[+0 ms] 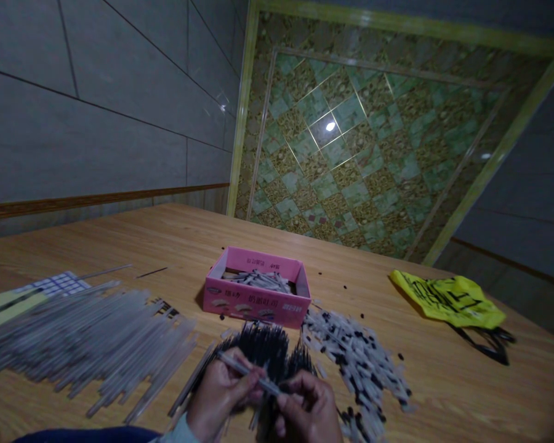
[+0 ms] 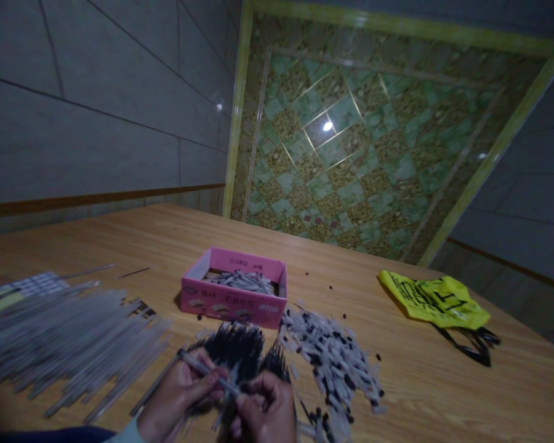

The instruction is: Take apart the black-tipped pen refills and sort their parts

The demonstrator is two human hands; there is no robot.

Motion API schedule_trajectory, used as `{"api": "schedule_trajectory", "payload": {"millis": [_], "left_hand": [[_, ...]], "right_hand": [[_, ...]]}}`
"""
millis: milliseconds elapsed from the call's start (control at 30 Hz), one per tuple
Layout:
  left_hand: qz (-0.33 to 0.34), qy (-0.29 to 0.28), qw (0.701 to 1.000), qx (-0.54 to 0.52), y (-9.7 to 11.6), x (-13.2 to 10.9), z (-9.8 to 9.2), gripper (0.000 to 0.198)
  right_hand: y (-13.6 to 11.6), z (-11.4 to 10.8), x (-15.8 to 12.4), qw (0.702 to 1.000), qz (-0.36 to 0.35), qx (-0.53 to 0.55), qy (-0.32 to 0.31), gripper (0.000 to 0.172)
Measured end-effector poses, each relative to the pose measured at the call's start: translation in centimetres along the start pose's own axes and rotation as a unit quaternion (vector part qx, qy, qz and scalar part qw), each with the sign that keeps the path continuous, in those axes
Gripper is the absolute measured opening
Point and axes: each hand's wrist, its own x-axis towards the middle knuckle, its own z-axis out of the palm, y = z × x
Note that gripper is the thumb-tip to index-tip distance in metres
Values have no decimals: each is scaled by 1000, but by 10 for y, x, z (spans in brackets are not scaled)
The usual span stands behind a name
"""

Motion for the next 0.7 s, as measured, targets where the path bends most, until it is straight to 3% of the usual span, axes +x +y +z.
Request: {"api": "schedule_trajectory", "payload": {"millis": [133, 333, 467, 500, 533, 567, 633, 700], "left_hand": [[10, -34, 999, 5, 1, 0, -2, 34], [33, -39, 998, 30, 4, -1, 4, 32], [106, -46, 974, 196, 21, 3, -6, 27], [125, -22, 954, 273, 27, 5, -13, 32], [140, 38, 919, 367, 33, 6, -22, 31], [146, 90, 865, 471, 39, 8, -32, 27], [92, 167, 732, 654, 48, 10, -52, 12], [55, 186, 698, 689, 51, 12, -67, 12]], "right_hand": [[-4, -3, -1, 999, 14, 37, -23, 36], [-8, -1, 2, 991, 70, 114, -29, 34], [-11, 2, 7, 984, 83, 158, 21, 36], [-12, 1, 8, 984, 70, 159, 46, 37], [-14, 1, 9, 984, 55, 157, 71, 37], [-16, 0, 10, 983, 43, 153, 95, 38], [-21, -2, 10, 981, 32, 142, 128, 39], [-25, -3, 9, 980, 31, 132, 146, 40]]}}
